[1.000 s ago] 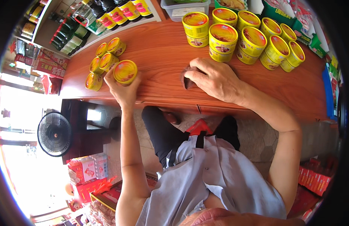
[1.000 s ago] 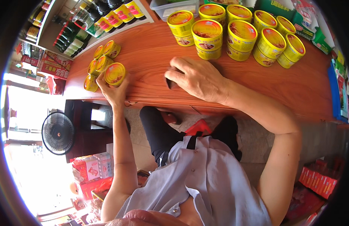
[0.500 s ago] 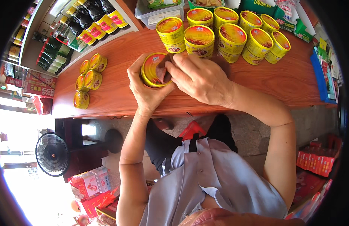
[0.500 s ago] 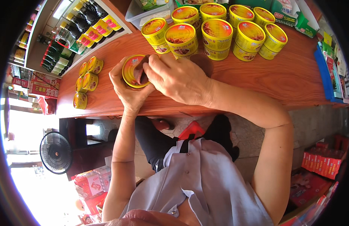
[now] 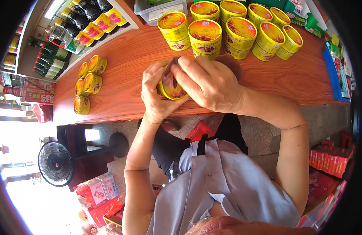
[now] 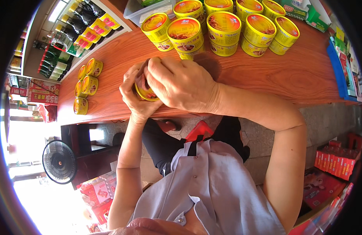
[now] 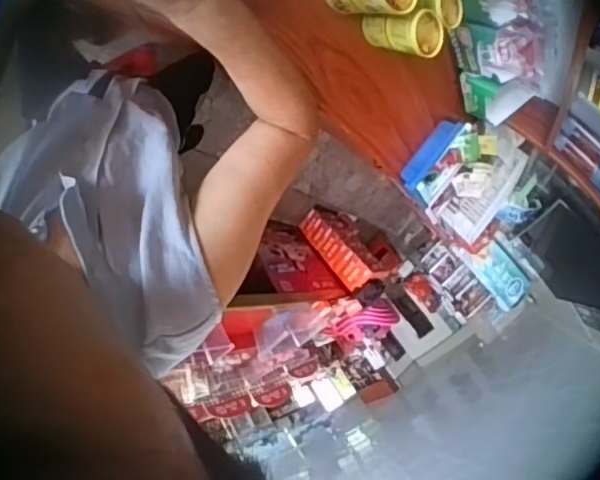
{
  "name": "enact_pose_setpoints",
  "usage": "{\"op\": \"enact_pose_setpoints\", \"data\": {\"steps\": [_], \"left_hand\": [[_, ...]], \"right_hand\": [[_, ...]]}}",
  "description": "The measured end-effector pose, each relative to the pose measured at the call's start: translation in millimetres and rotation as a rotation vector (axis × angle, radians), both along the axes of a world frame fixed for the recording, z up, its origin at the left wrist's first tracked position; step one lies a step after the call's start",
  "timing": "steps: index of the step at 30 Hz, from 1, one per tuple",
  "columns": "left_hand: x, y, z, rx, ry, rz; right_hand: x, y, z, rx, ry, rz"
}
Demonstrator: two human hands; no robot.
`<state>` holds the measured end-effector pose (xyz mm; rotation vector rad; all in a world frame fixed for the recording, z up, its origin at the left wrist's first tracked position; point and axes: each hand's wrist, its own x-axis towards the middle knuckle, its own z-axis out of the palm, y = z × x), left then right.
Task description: The person wipes the exterior of multiple small yellow cans with a brown cloth. They handle the cans one at a time, rotating each to clean all sides, then place them back on the wooden counter in a neat arrangement.
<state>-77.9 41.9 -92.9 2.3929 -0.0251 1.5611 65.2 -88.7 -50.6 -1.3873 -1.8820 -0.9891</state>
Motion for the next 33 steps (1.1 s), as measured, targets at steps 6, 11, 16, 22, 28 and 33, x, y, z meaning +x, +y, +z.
{"op": "enact_pose_setpoints", "data": {"steps": [6, 11, 16, 22, 28, 33], "left_hand": [[-8.9, 2.6, 6.5, -0.447, -0.129, 0.113], [-17.3, 1.3, 8.4, -1.334, -0.139, -0.52], [-16.9, -41.6, 4.7, -1.614, -0.083, -0.912], [-4.9, -38.5, -0.7, -1.75, -0.195, -1.408], [-4.4, -39.5, 9.1, -1.781, -0.269, -1.286], [-12.1, -34.3, 9.2, -1.81, -0.168, -1.167]], "right_hand": [[9.2, -0.3, 7.2, -0.179, 0.14, 0.044], [11.9, 6.2, 9.1, 0.072, 0.274, 0.338], [4.0, 5.0, 8.2, 0.03, 0.387, 0.426], [15.2, 8.4, 3.0, -0.32, 0.823, 0.458], [6.5, 3.7, 7.5, -0.245, 0.479, 0.338], [15.0, 6.2, 9.3, -0.191, 0.386, 0.363]]}}
